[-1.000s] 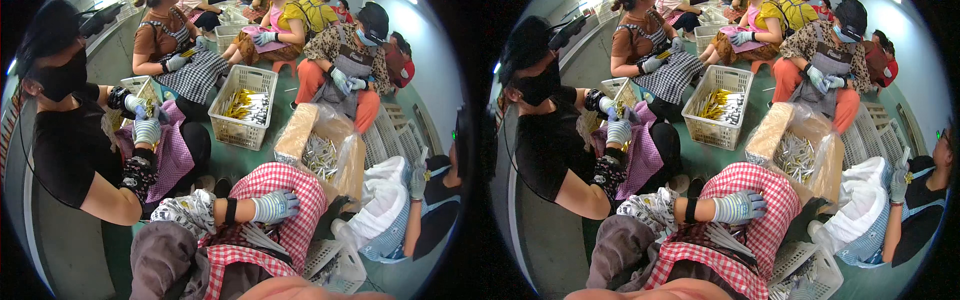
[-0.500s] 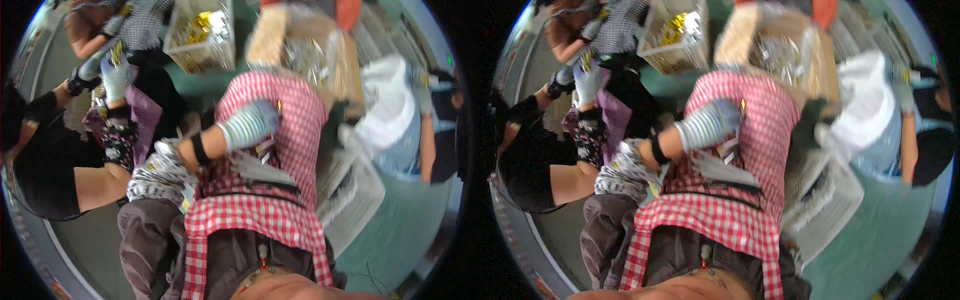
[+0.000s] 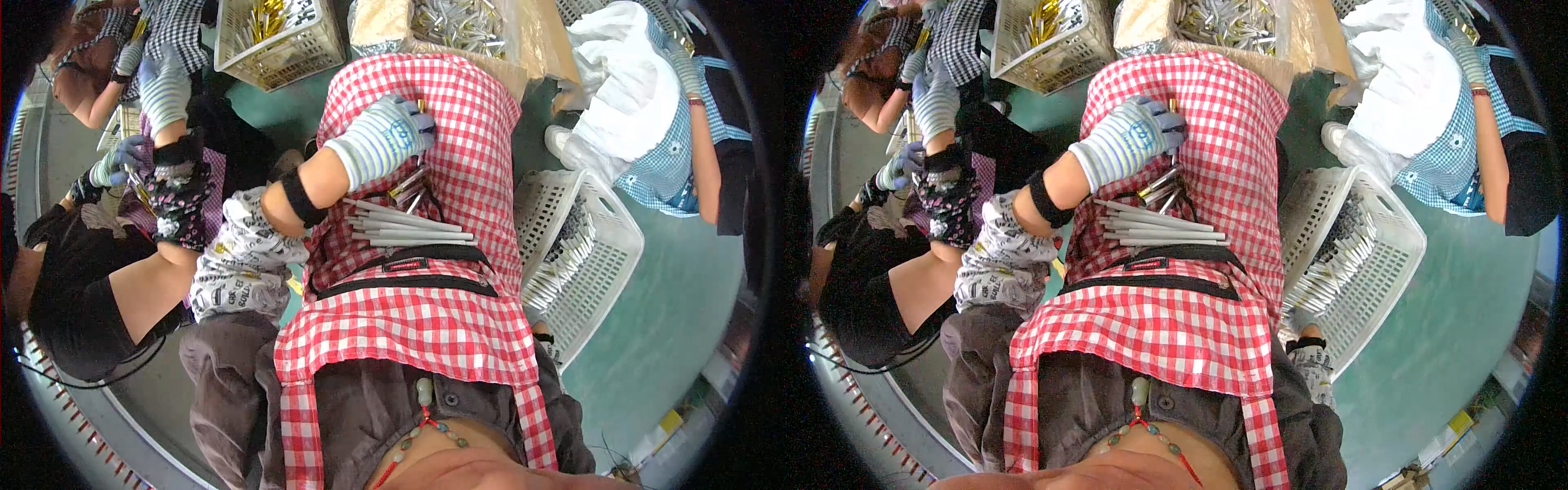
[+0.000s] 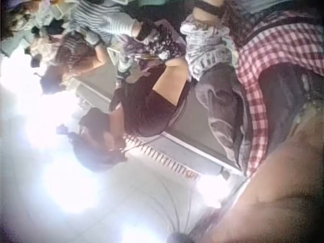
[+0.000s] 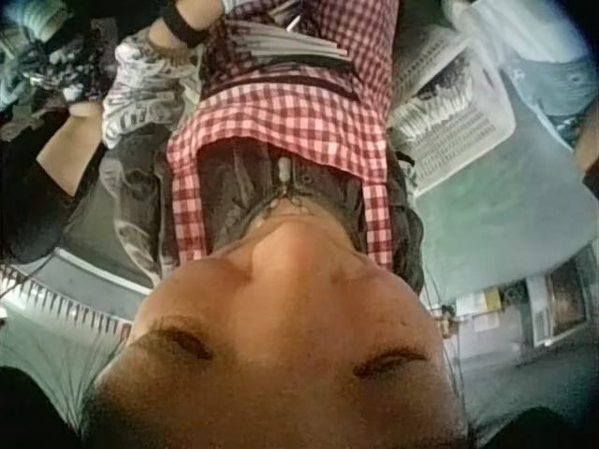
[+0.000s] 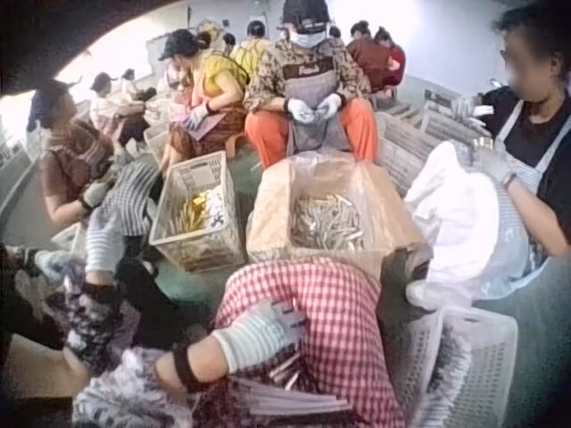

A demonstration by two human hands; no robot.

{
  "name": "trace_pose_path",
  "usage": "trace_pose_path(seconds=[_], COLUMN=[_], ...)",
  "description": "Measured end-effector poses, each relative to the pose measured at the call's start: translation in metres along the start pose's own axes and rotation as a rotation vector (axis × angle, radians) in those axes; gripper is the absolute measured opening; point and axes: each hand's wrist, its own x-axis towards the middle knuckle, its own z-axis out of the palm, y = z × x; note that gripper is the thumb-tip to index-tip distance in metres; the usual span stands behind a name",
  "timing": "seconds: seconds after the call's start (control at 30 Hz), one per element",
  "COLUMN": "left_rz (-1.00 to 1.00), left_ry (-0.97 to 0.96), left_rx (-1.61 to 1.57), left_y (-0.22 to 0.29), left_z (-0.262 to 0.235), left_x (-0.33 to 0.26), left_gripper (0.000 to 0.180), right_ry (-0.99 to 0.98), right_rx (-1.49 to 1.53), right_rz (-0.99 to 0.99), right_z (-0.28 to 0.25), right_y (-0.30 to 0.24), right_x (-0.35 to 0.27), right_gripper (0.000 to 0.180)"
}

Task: Manually assembling small plastic tubes with metal caps in a factory workshop environment.

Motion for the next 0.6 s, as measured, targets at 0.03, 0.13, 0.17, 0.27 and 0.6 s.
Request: trace_pose_path(seconds=[0.03,0.13,0.17,0.27,0.6], left_rz=[0.001,-0.061,-0.080,-0.130,-0.121], left_ry=[-0.074,-0.089,-0.066,-0.007,0.169], left_rx=[0.026,0.012,0.002,-0.010,-0.002], left_y=[-0.001,0.000,-0.003,-0.008,0.035], left_z=[-0.001,-0.017,-0.012,-0.027,-0.036], left_x=[0.009,0.005,0.005,0.002,-0.010], left_gripper=[0.027,0.029,0.031,0.034,0.018], right_ry=[-0.020,-0.009,0.175,0.668,0.428], right_rx=[-0.010,-0.045,-0.103,0.203,-0.429], right_rz=[0.003,-0.006,0.153,-0.287,-0.950], right_z=[-0.004,-0.041,-0.160,-0.268,-0.316], right_y=[-0.001,-0.012,-0.117,-0.213,-0.409], right_x=[0.011,-0.038,-0.036,-0.100,-0.109], right_gripper=[0.031,0.031,0.027,0.022,0.034])
